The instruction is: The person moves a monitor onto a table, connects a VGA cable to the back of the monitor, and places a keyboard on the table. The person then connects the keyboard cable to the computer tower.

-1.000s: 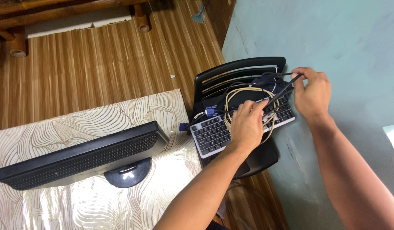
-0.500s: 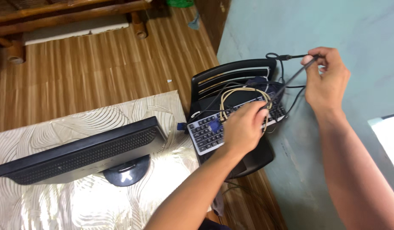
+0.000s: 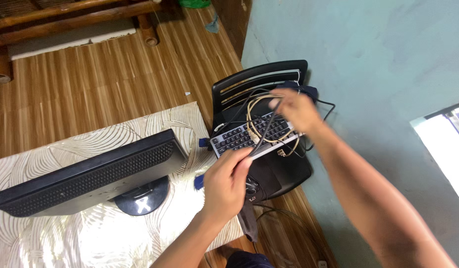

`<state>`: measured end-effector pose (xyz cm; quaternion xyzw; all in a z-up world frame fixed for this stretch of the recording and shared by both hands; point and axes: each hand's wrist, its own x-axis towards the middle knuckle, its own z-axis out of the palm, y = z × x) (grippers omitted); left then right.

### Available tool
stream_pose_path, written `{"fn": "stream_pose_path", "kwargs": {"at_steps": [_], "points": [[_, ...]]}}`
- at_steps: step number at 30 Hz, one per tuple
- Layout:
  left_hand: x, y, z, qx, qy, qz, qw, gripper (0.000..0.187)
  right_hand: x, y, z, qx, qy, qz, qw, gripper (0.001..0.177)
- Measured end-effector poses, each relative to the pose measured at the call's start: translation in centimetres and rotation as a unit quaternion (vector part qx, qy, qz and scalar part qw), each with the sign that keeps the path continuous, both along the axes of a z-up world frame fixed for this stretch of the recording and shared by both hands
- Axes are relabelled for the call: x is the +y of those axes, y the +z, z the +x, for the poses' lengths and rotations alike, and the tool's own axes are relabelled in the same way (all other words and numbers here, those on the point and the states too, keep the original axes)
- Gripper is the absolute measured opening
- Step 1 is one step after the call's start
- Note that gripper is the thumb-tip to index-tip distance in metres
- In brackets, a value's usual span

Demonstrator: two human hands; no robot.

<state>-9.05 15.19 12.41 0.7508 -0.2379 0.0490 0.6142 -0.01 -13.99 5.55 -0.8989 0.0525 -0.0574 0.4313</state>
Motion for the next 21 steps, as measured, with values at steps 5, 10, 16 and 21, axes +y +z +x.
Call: {"fn": "stream_pose_path", "kwargs": {"at_steps": [5,10,16,21], "points": [[4.2,-1.0,-3.1,0.06,-0.015,0.006,0.998,0.02,3.8,-5.1,-0.9,0.109,0.005,0.184,0.977,0.065],[8.3,-4.1,-6.3,0.119,-0.02,0.055,0.991,0.022,5.3,-6.5,-1.3,0.094,0.026,0.403,0.91,0.07],[12.3,-9.4,-8.6,0.143,-0.015,0.058,0.988,0.023,7.1,-5.0,-1.5,0.019,0.052,0.403,0.914,0.063],[14.8,-12.7,-8.6,0.211,0.017,0.135,0.968,0.023,7.7,-3.4,-2.1,-0.028,0.068,0.574,0.816,0.071]]}}
